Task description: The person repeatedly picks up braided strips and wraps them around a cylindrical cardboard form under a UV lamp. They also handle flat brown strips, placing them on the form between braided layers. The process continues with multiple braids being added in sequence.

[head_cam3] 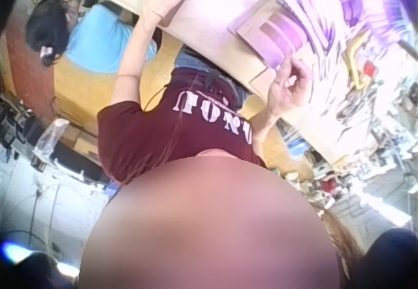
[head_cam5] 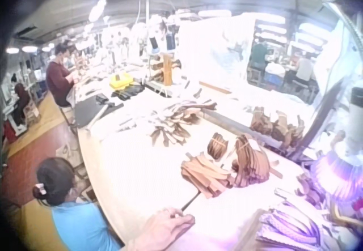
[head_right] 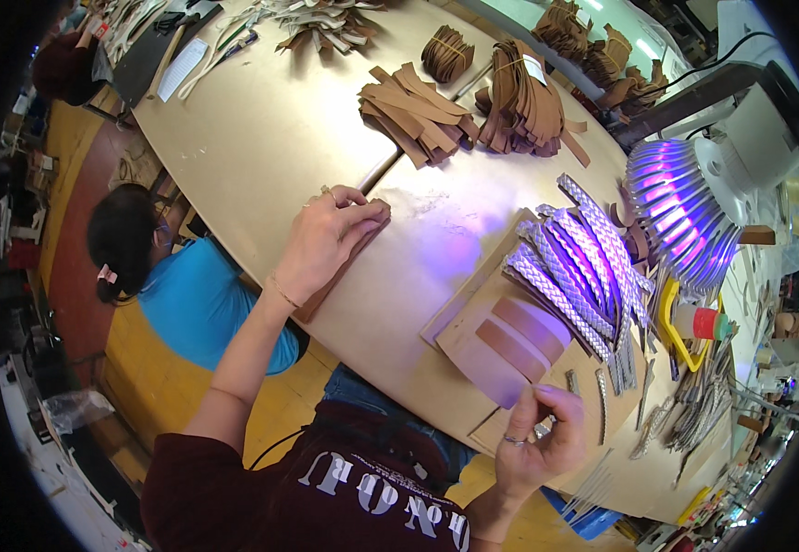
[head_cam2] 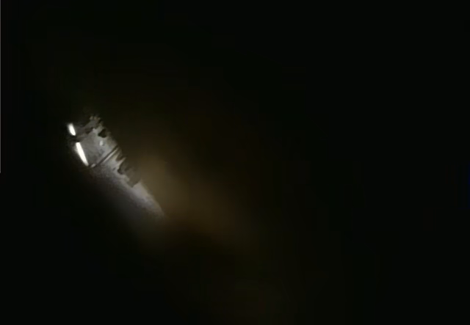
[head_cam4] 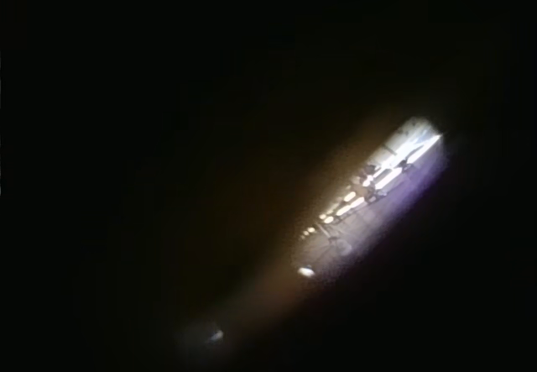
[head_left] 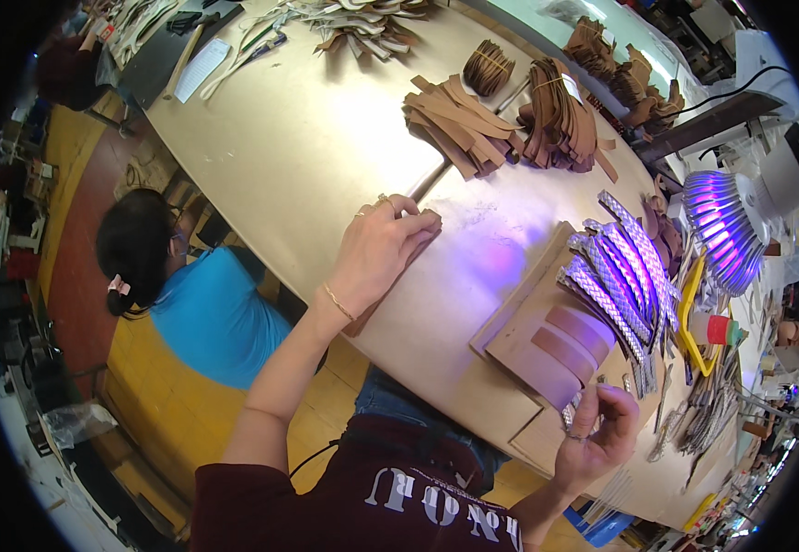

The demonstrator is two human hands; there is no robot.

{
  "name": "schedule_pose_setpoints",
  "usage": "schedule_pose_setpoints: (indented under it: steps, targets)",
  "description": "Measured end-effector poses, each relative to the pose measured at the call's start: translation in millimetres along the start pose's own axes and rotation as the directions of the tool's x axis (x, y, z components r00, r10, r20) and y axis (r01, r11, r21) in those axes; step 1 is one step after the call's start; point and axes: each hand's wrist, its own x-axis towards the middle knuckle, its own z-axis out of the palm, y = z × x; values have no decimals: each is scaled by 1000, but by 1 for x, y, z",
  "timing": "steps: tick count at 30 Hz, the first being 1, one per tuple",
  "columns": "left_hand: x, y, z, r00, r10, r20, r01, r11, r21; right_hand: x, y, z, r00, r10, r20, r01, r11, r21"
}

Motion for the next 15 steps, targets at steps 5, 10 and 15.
schedule_pose_setpoints:
  steps: [5, 10, 15]
  targets:
    - [-17, 1, -5, 992, 91, -88, -87, 995, 53, 4, -29, 38, 933, 2, 359, -30, 997, 73]
    - [-32, -11, -12, 1000, -9, -11, 5, 963, -270, 18, -20, 121, 828, -81, 554, -143, 926, 349]
    - [-43, 3, -64, 977, -126, 171, 179, 922, -344, 18, -8, 167, 716, 138, 684, -337, 927, 165]
